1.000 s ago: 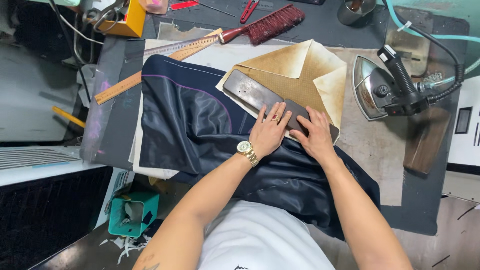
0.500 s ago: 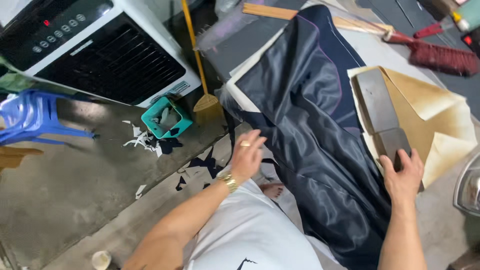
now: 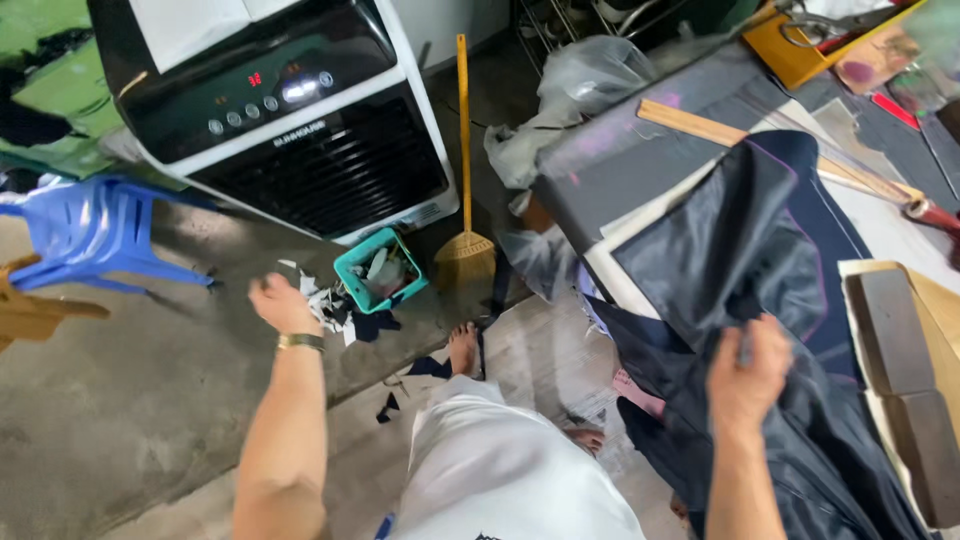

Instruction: The person irons a dark blue fabric piece on a workbench, using a damp cloth between the iron and the material, then presses the seams with wooden blocks.

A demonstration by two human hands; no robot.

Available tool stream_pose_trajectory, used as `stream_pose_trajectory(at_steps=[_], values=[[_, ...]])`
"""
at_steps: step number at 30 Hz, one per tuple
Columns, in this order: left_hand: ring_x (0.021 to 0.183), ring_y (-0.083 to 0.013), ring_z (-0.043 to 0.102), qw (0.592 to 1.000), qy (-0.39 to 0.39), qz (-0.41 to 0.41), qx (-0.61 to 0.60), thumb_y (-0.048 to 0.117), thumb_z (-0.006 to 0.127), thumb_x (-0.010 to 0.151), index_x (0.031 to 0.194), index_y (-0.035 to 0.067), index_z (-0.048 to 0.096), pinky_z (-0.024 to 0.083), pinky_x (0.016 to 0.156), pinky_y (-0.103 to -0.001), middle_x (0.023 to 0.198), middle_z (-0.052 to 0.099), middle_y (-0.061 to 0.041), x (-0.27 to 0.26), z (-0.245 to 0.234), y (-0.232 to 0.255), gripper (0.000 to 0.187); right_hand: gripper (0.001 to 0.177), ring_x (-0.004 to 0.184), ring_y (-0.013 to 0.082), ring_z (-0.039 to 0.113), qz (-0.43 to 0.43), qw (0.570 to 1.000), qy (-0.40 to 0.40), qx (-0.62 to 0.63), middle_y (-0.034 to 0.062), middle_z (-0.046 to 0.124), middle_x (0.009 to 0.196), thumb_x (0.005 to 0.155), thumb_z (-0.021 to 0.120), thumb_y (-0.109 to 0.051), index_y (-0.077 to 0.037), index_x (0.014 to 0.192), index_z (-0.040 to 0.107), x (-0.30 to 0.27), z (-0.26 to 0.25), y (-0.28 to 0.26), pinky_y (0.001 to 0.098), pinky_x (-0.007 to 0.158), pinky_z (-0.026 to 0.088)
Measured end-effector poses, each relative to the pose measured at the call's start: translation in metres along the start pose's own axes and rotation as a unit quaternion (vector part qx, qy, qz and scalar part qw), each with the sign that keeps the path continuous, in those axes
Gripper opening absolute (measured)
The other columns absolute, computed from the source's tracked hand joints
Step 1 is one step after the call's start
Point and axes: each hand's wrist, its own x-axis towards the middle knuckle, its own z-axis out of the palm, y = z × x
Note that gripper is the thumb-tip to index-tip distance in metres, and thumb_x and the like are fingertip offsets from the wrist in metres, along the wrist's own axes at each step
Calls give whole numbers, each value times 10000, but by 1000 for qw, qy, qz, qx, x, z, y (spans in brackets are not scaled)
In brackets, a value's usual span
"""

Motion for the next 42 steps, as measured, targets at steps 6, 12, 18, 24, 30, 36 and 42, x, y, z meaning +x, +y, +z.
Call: stream_pose_trajectory(at_steps=[6,12,18,24,30,36,42], values=[[1508,-286,389,993,-49,11,-109,458,472,1061,1553,5,334,304,1233,-352,1635,333,-172,164,35,84,683,307,1279,468,520,27,988,-143,54,299,588,1401,1031,627,-162,79,1222,625,25,87,-131,560,1156,368],[1574,-253,268,978,-111,-93,-149,746,302,872,1612,90,245,202,1276,-359,1702,223,-76,210,66,158,990,503,1496,442,346,41,960,-277,-20,284,442,1577,1032,567,-322,12,1407,545,54,143,-160,638,1237,198],[1598,-252,133,983,-48,-94,-151,777,284,836,1625,132,247,122,1290,-412,1721,122,-93,175,66,184,1019,661,1554,383,265,71,923,-372,-69,255,379,1629,1015,552,-490,16,1440,549,65,147,-167,579,1272,157],[1557,-264,226,981,-17,-42,-186,662,324,928,1574,51,342,177,1273,-389,1674,261,-137,172,83,159,889,619,1562,384,260,76,923,-375,-43,270,387,1623,987,610,-473,23,1357,606,64,149,-156,562,1268,172],[1560,-289,289,978,-7,-17,-209,595,316,985,1573,16,312,207,1283,-377,1673,273,-172,144,85,164,825,553,1525,404,330,55,932,-354,-51,281,439,1591,986,636,-449,20,1278,653,61,150,-151,583,1235,239],[1587,-226,222,953,-16,67,-296,295,307,1124,1599,-17,203,111,1316,-336,1698,160,-113,215,117,71,578,466,1435,399,428,36,949,-312,17,256,525,1496,975,668,-368,30,1217,661,70,141,-157,586,1185,295],[1369,-347,467,987,-113,104,56,336,432,1030,1465,100,366,325,1170,-473,1473,428,-129,16,145,82,499,341,1280,371,608,147,976,-98,128,208,657,1354,941,763,-204,6,1199,686,41,64,-121,447,1092,481]])
